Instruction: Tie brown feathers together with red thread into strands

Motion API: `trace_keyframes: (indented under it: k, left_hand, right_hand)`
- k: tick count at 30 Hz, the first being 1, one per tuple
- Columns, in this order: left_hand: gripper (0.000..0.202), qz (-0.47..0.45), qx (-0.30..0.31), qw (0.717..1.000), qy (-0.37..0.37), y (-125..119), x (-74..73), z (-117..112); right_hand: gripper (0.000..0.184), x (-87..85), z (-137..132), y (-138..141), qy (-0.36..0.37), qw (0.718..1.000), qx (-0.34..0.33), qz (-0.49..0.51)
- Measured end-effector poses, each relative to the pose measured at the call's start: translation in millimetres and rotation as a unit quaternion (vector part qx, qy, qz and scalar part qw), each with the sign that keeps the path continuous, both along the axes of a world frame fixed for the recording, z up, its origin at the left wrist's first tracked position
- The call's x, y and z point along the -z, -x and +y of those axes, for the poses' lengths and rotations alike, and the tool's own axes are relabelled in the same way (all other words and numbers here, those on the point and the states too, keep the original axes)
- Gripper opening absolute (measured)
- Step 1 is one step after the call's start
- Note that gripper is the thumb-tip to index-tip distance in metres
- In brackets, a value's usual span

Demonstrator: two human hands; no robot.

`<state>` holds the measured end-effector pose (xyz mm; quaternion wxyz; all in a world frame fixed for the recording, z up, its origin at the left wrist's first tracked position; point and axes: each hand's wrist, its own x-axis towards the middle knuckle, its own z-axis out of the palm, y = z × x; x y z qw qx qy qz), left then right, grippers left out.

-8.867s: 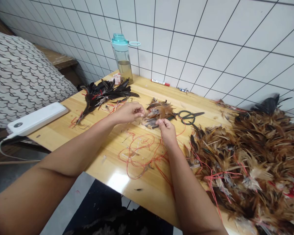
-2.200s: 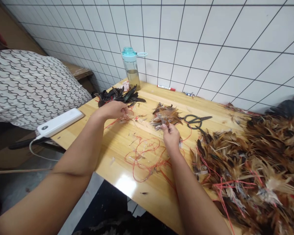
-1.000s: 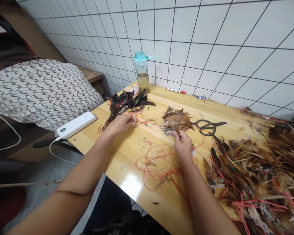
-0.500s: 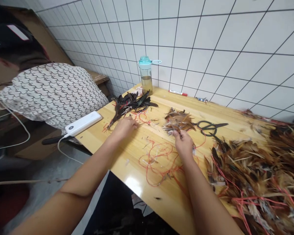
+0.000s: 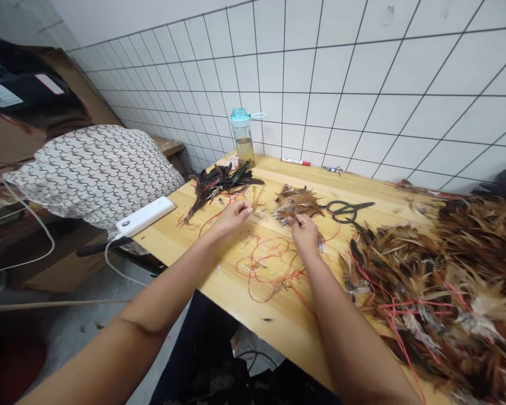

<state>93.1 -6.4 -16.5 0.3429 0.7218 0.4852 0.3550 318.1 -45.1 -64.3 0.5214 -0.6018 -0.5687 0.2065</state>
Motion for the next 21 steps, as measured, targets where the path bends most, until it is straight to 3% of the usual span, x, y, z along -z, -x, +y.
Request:
trace_keyframes:
  k: [4,9,17,21]
  left_hand:
    - [0.017,-0.177,0.054,0.977,0.103,-48,7.0,-6]
    - [0.014,-0.224,0.074,0.964,0.121,-88,18.3,-6]
    - [0.016,-0.255,0.091,0.959,0.088,-91,27.1,-2]
    - [0.021,-0.282,0.100,0.949,0.097,-85,22.8,-4]
  right_hand:
    - [0.025,5.5,4,0,-0.015,0.998,-0.018,0.061]
    - [0.022,10.4,9,-2,-0.024,0.996,-0.022,0.084]
    - [0.020,6.9,8,-1,-0.010,0.996,-0.047,0.072]
    - [0.024,6.4,8,4,0.005,0.985,-0.087,0.151]
